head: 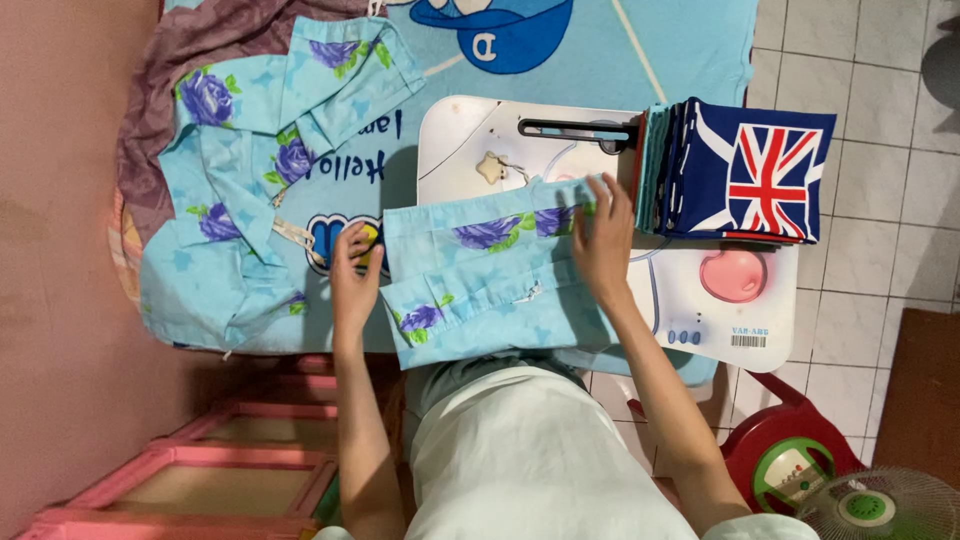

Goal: The person folds a light blue floral-patterned garment on a white folding board. They smooth and align the fabric, fold it into a compact rectangle, and place it on a stack of other folded items.

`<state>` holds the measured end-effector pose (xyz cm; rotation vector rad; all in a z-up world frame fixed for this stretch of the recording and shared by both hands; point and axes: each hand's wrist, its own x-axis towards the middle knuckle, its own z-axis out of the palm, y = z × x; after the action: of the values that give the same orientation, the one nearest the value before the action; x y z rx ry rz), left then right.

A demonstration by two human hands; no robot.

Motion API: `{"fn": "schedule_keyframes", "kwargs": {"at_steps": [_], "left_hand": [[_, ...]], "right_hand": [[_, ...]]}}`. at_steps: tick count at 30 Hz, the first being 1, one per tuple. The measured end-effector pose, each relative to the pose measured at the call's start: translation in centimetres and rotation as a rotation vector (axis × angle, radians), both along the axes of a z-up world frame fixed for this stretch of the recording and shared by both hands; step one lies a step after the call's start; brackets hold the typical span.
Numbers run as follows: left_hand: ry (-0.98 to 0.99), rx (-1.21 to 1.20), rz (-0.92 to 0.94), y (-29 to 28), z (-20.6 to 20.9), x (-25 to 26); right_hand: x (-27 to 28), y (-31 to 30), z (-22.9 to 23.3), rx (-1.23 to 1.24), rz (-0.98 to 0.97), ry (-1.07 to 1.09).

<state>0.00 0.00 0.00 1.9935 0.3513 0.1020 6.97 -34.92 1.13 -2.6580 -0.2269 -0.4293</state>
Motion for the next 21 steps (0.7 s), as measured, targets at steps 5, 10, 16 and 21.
{"fn": "schedule_keyframes", "kwargs": {"at_steps": [5,10,16,21], "left_hand": [[0.032,0.129,-0.074,1.5,0.4,-5.3],[0.150,0.002,-0.074,-1.1,3.7,-8.9],[0.356,-0.034,-0.141,-3.2,3.5,-10.8],[0.325,-0.059,-0.112,-4.0,1.3,-12.2]], "right_hand": [[-3.9,2.2,1.1,0.074,0.236,0.103],[-6.9,3.0,0.1,-0.007,0.378,0.185],[-9.0,1.9,-0.3,-0.038,0.399,0.329],[-9.7,-0.1,-0.6,-0.082,0.393,0.402]]}}
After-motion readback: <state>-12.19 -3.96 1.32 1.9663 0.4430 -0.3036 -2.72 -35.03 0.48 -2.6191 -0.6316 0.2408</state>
